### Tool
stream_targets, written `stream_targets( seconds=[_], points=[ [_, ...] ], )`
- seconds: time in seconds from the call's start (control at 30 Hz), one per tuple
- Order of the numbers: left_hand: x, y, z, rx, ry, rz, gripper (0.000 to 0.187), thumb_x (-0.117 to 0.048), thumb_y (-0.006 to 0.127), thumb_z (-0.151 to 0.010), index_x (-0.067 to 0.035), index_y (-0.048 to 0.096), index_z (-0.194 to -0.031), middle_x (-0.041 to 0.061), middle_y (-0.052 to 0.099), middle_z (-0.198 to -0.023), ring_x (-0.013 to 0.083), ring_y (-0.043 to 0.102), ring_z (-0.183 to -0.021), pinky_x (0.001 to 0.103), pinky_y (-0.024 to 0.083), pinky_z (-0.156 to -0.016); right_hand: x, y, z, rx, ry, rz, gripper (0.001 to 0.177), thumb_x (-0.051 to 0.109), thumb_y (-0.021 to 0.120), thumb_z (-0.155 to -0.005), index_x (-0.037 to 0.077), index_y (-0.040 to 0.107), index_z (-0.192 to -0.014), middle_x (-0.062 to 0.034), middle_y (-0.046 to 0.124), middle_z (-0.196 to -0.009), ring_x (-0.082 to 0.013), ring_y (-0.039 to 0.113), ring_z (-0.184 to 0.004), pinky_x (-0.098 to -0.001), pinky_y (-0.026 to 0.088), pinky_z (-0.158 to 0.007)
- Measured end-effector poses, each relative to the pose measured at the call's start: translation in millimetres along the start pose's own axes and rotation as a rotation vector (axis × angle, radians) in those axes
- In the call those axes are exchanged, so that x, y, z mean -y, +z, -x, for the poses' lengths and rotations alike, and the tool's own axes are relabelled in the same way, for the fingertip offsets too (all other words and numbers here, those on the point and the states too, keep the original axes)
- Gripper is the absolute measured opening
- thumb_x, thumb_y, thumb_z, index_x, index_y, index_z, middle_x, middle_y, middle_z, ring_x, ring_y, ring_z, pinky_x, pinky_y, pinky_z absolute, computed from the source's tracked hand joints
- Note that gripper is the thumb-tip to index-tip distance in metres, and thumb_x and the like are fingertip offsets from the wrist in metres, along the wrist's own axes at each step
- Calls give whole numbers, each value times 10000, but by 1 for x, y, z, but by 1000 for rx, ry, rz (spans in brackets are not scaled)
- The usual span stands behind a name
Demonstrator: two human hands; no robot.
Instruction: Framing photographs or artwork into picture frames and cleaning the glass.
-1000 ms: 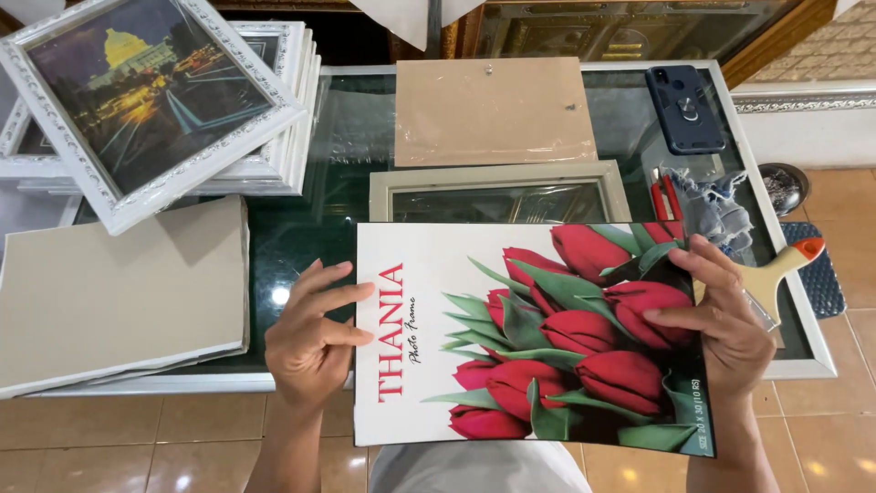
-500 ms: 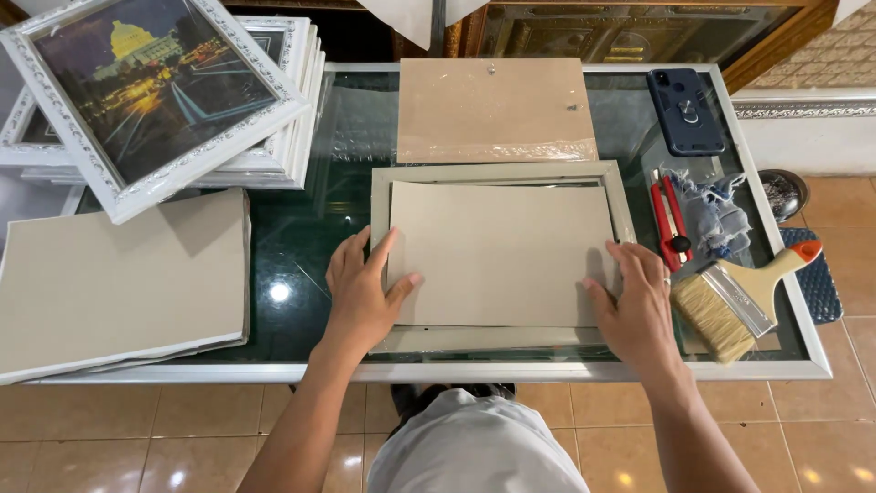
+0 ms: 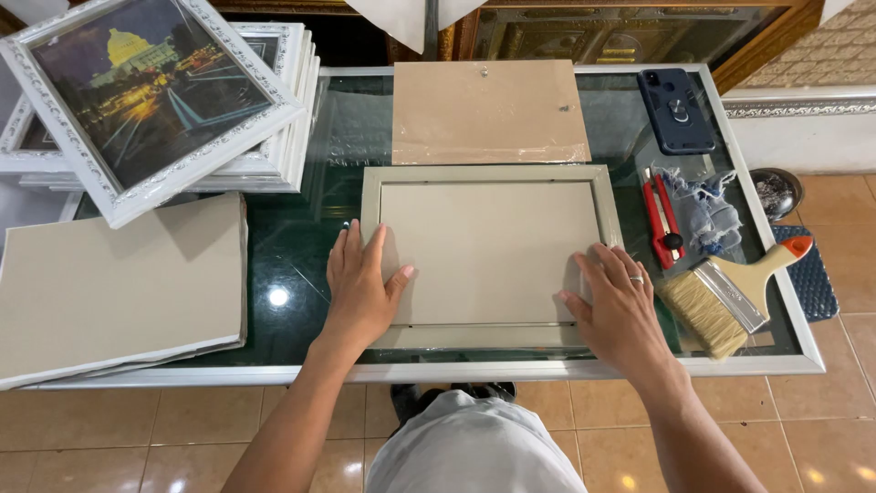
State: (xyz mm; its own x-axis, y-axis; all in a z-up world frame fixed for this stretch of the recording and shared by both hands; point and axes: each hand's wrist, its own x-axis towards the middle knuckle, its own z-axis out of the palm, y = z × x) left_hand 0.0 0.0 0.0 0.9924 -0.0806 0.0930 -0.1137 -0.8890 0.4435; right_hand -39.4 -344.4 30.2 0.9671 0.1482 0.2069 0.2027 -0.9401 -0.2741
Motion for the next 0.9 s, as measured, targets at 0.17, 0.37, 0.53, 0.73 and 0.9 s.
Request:
stream_targets(
  seconds=[0.17,0.37,0.53,0.73,0.9],
  points=[
    [-24,-20,-4,17,5,-29,991,-570,670,-921,-45,137,-1570,364,19,-1607,485,-32,-1504,629,50,-1159,27,0,-33,88,-175,-40,663,410,681,-911,64,511,-1450,-209,414,-1539,-404,301,-1480,-536,231,-1199],
    [-32,-7,-43,186,369,-143,928,-609,634,-889,-84,292,-1574,199,200,-1662,392,115,-1559,584,97,-1230,70,21,-96,334,-363,-110,746,488,677,-908,98,433,-1496,-168,323,-1604,-379,247,-1515,-531,199,-1207],
    [-33,-11,-46,155,352,-225,861,-710,505,-922,-139,372,-1553,157,263,-1648,359,167,-1542,572,102,-1234,47,29,-99,265,-308,18,762,578,572,-940,176,368,-1555,-166,268,-1639,-375,188,-1526,-558,147,-1201],
    [-35,-1,-44,118,263,-272,908,-744,478,-895,-143,331,-1559,200,235,-1625,382,160,-1512,567,81,-1203,7,30,-90,218,-95,139,832,679,479,-947,181,315,-1593,-202,225,-1642,-400,152,-1528,-570,99,-1206],
    [-39,0,-48,114,211,-256,901,-710,489,-920,-112,317,-1573,204,224,-1639,372,164,-1521,534,104,-1222,3,33,-88,172,-71,110,860,701,451,-936,175,305,-1600,-219,224,-1643,-402,149,-1533,-541,97,-1226]
  ],
)
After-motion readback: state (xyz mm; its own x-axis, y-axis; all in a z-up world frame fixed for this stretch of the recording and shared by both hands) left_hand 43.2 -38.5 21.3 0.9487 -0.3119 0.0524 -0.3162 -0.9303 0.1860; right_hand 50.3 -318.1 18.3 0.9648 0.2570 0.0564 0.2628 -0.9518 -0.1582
